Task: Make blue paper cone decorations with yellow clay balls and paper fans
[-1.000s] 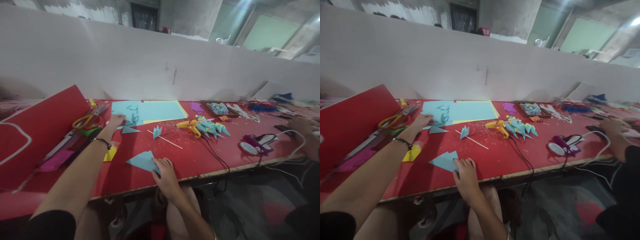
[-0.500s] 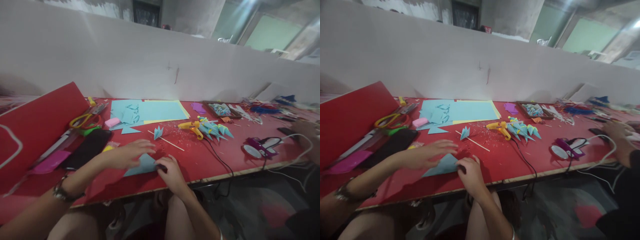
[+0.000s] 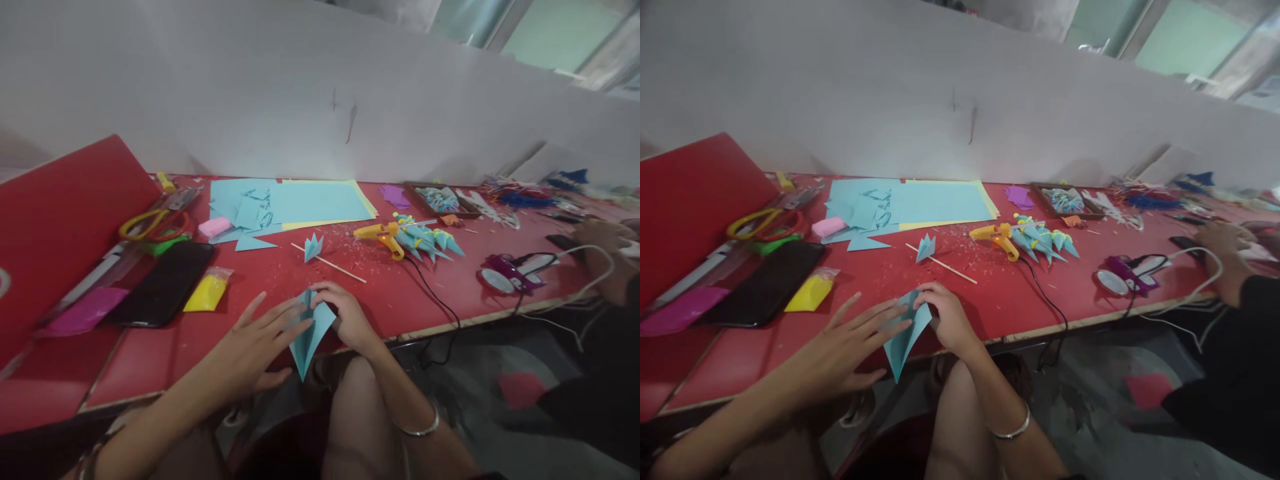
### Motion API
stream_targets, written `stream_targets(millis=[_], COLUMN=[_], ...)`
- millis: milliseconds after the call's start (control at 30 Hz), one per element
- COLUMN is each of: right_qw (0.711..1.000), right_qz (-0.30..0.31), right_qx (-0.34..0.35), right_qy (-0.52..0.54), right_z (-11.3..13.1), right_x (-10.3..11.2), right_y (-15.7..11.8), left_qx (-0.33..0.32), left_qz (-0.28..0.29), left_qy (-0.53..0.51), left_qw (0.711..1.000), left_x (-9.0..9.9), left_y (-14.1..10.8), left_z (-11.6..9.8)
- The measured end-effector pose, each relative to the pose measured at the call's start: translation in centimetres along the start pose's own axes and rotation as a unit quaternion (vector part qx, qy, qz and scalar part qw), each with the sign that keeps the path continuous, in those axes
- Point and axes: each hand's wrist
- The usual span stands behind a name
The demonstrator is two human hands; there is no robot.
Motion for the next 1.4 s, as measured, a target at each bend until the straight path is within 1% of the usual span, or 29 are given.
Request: stream_targets(millis=[67,133,200,267,333,433,567,667,800,900,967,1033,1100,1167,1267,1333,1400], right_qw=[1.000,0.999,0.997,0.993,0.981,0.951,0.929,0.927,0.943,0.958,0.966,0.974,0.983,0.989,0.987,0.976,0.961], right_qz=[0.009,0.030,0.056,0.079,0.104,0.144,0.137,0.134,0.125,0.110,0.100,0.090,0.079,0.064,0.039,0.027,0.020], right_qx=[0.009,0.007,0.001,0.002,0.017,0.059,0.101,0.129,0.156,0.136,0.116,0.092,0.065,0.037,-0.011,-0.043,-0.062], right_qy=[-0.006,-0.024,-0.047,-0.093,-0.166,-0.267,-0.328,-0.326,-0.265,-0.229,-0.210,-0.184,-0.152,-0.129,-0.155,-0.212,-0.268], right_z=[0.0,0.0,0.0,0.2,0.7,1.6,2.2,1.8,1.0,0.6,0.7,0.9,1.0,1.1,1.0,0.9,0.9], right_x=[0.0,0.0,0.1,0.2,0.5,1.0,1.6,1.8,1.4,1.2,1.1,1.1,1.0,0.8,0.1,-0.5,-1.0], right_y=[0.0,0.0,-0.1,-0.4,-0.9,-2.3,-4.0,-4.6,-4.7,-4.4,-4.1,-3.6,-3.2,-2.7,-2.2,-2.2,-2.3], left_qx=[0.019,0.030,0.026,0.018,0.016,0.014,0.017,0.008,-0.007,-0.028,-0.024,0.010,0.063,0.127,0.217,0.265,0.300], left_qz=[-0.017,-0.022,-0.007,0.019,0.039,0.049,0.026,-0.002,-0.040,-0.075,-0.097,-0.124,-0.145,-0.151,-0.114,-0.081,-0.053], left_qy=[0.007,0.014,0.017,0.019,0.026,0.043,0.053,0.036,-0.021,-0.053,-0.075,-0.100,-0.114,-0.112,-0.107,-0.100,-0.090], left_qw=[1.000,0.999,0.999,0.999,0.999,0.998,0.998,0.999,0.999,0.995,0.992,0.987,0.981,0.974,0.963,0.956,0.948], left_x=[-0.5,-0.9,-0.9,-0.7,-0.5,-0.3,-0.7,-1.2,-1.8,-2.2,-2.4,-2.6,-2.7,-2.7,-2.5,-2.2,-2.0], left_y=[0.0,0.0,-0.1,0.0,0.0,0.0,-0.4,-0.8,-1.4,-1.8,-1.9,-2.0,-1.8,-1.6,-1.2,-1.0,-0.8], left_z=[-0.6,-1.2,-1.7,-2.1,-2.3,-2.3,-2.3,-2.1,-1.3,-0.5,-0.2,0.0,-0.1,-0.4,-0.8,-1.1,-1.3])
Point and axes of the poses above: each hand's wrist, its own y-axis towards the middle knuckle, its own x-axis out of the back of the hand, z = x × y, and after that the axes turned 7 degrees about x, right-handed
